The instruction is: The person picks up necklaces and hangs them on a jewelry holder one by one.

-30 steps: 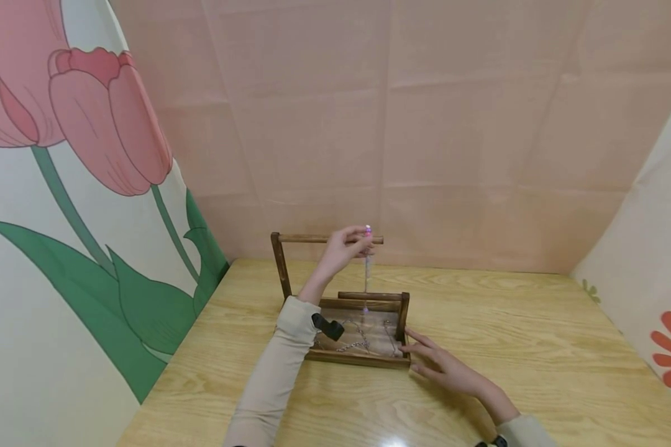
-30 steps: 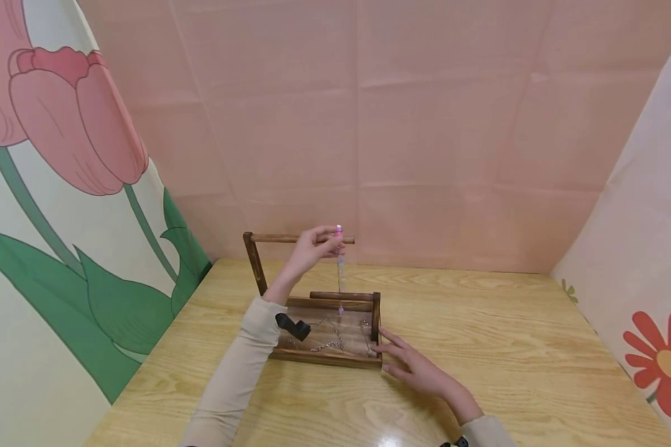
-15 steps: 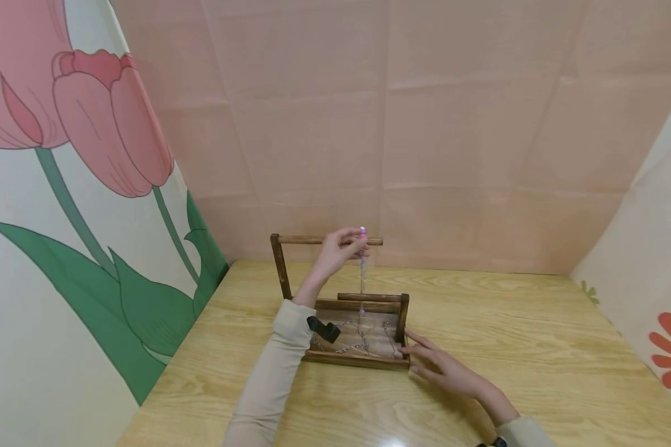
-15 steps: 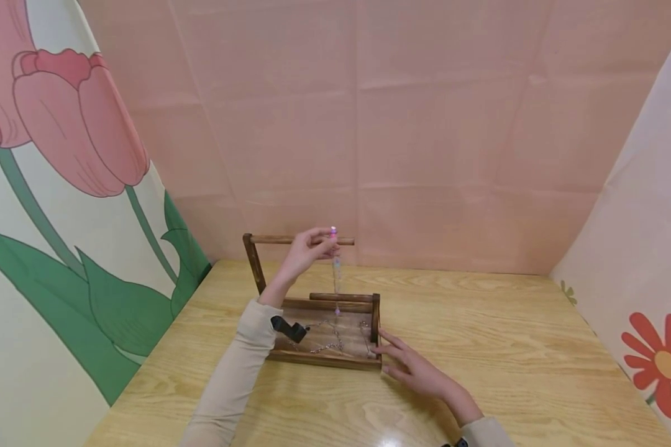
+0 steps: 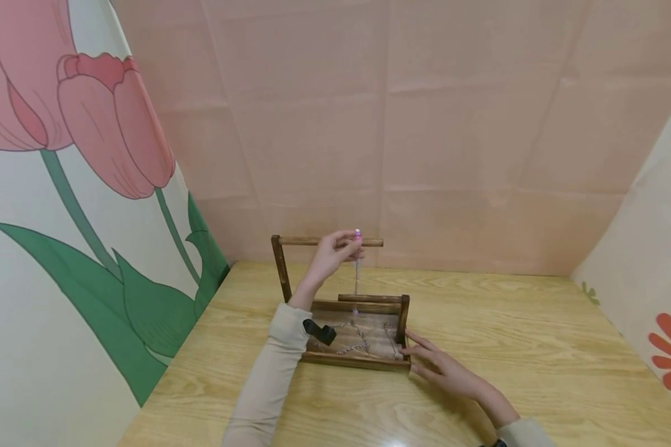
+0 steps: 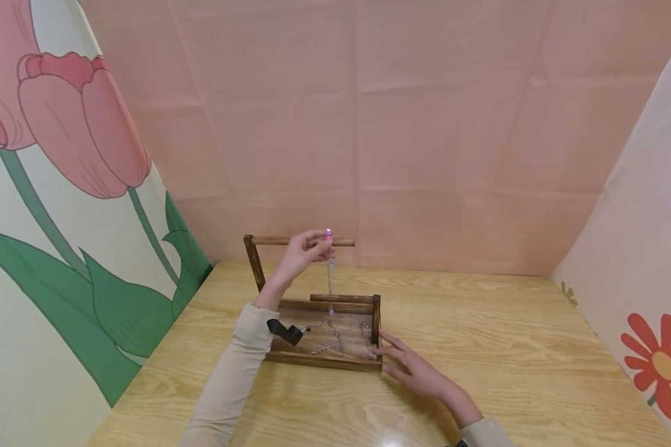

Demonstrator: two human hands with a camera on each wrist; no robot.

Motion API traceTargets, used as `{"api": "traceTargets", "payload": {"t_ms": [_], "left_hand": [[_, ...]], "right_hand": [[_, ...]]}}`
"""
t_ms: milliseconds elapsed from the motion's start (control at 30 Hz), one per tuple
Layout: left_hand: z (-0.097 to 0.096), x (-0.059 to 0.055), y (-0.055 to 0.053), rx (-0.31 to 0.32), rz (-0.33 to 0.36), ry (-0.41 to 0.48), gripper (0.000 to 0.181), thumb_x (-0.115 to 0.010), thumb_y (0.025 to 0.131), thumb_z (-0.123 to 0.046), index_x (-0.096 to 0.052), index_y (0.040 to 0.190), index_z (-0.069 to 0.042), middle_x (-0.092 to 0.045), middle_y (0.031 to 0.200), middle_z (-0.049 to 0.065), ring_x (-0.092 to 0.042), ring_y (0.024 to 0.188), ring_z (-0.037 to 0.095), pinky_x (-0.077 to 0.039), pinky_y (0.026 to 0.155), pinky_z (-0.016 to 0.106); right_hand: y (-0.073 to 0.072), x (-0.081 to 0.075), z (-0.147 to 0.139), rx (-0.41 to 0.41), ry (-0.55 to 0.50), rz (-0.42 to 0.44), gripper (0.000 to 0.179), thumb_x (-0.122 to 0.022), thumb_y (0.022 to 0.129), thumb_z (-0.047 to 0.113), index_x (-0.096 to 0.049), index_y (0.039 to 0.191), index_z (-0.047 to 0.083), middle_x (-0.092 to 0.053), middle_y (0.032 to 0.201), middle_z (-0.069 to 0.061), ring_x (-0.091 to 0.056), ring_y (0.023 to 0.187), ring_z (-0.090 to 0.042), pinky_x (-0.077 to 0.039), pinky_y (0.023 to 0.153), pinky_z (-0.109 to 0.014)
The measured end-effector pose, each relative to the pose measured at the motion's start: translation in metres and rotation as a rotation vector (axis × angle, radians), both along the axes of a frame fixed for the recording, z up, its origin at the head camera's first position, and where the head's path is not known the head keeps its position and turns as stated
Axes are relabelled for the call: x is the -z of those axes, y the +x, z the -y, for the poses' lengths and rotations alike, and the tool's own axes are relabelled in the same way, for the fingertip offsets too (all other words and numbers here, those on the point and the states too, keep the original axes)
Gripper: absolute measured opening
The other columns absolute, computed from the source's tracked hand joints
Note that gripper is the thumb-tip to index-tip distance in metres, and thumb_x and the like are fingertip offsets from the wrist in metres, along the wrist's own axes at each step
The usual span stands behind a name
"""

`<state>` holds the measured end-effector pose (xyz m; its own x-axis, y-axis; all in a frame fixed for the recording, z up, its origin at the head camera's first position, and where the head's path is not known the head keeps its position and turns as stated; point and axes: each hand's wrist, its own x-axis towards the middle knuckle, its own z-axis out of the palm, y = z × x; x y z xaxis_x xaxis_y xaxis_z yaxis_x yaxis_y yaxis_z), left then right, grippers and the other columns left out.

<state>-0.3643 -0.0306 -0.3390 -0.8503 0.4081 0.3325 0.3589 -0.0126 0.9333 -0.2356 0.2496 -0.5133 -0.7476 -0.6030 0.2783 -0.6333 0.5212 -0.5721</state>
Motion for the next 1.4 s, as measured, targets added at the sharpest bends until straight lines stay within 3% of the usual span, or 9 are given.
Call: {"api": "traceTargets", "payload": {"t_ms": [267, 500, 733, 967, 1167, 1400], "left_hand": [[0.002, -0.014, 0.017, 0.033, 0.001, -0.023, 0.038, -0.053, 0.095, -0.010, -0.046, 0.126, 0.010, -0.058, 0.109, 0.035, -0.059, 0.098, 0.048, -0.050, 0.087, 0.050], [0.005, -0.015, 0.016, 0.020, 0.005, -0.020, 0.038, -0.053, 0.095, -0.011, -0.046, 0.127, 0.010, -0.056, 0.110, 0.037, -0.057, 0.100, 0.049, -0.049, 0.088, 0.049], [0.006, -0.015, 0.016, 0.028, 0.019, 0.000, 0.038, -0.053, 0.095, -0.010, -0.046, 0.127, 0.010, -0.056, 0.109, 0.038, -0.057, 0.100, 0.050, -0.046, 0.090, 0.054], [0.005, 0.001, 0.001, -0.028, -0.007, 0.010, 0.037, -0.058, 0.093, -0.017, -0.052, 0.124, 0.002, -0.061, 0.105, 0.031, -0.065, 0.091, 0.036, -0.053, 0.084, 0.043], [0.008, -0.015, 0.014, 0.009, 0.001, 0.005, 0.037, -0.054, 0.094, -0.009, -0.047, 0.126, 0.008, -0.058, 0.108, 0.035, -0.059, 0.099, 0.047, -0.049, 0.089, 0.050], [0.011, -0.016, 0.015, -0.026, -0.020, -0.002, 0.037, -0.053, 0.094, -0.009, -0.047, 0.127, 0.008, -0.061, 0.105, 0.031, -0.061, 0.097, 0.044, -0.052, 0.087, 0.045]], "right_hand": [[0.003, 0.001, 0.003, 0.045, -0.022, 0.017, 0.033, -0.051, 0.096, 0.022, -0.054, 0.126, 0.009, -0.024, 0.149, -0.021, -0.036, 0.126, -0.048, -0.040, 0.090, -0.062], [0.003, 0.002, 0.007, 0.104, -0.010, -0.038, 0.028, -0.053, 0.095, 0.022, -0.058, 0.120, 0.011, -0.031, 0.147, -0.019, -0.045, 0.120, -0.044, -0.043, 0.088, -0.061], [0.003, 0.002, 0.008, 0.116, 0.004, -0.029, 0.027, -0.052, 0.096, 0.022, -0.057, 0.119, 0.011, -0.031, 0.146, -0.019, -0.046, 0.119, -0.044, -0.046, 0.084, -0.058], [0.005, 0.000, 0.007, 0.127, 0.011, -0.028, 0.025, -0.053, 0.095, 0.021, -0.058, 0.118, 0.011, -0.032, 0.146, -0.019, -0.047, 0.118, -0.043, -0.046, 0.085, -0.057], [0.005, -0.001, 0.006, 0.133, 0.012, -0.031, 0.025, -0.054, 0.095, 0.020, -0.059, 0.117, 0.012, -0.033, 0.146, -0.019, -0.049, 0.117, -0.042, -0.048, 0.084, -0.056], [0.004, 0.000, 0.005, 0.131, 0.018, -0.033, 0.026, -0.053, 0.096, 0.023, -0.058, 0.118, 0.012, -0.032, 0.147, -0.018, -0.050, 0.116, -0.040, -0.049, 0.082, -0.055]]}}
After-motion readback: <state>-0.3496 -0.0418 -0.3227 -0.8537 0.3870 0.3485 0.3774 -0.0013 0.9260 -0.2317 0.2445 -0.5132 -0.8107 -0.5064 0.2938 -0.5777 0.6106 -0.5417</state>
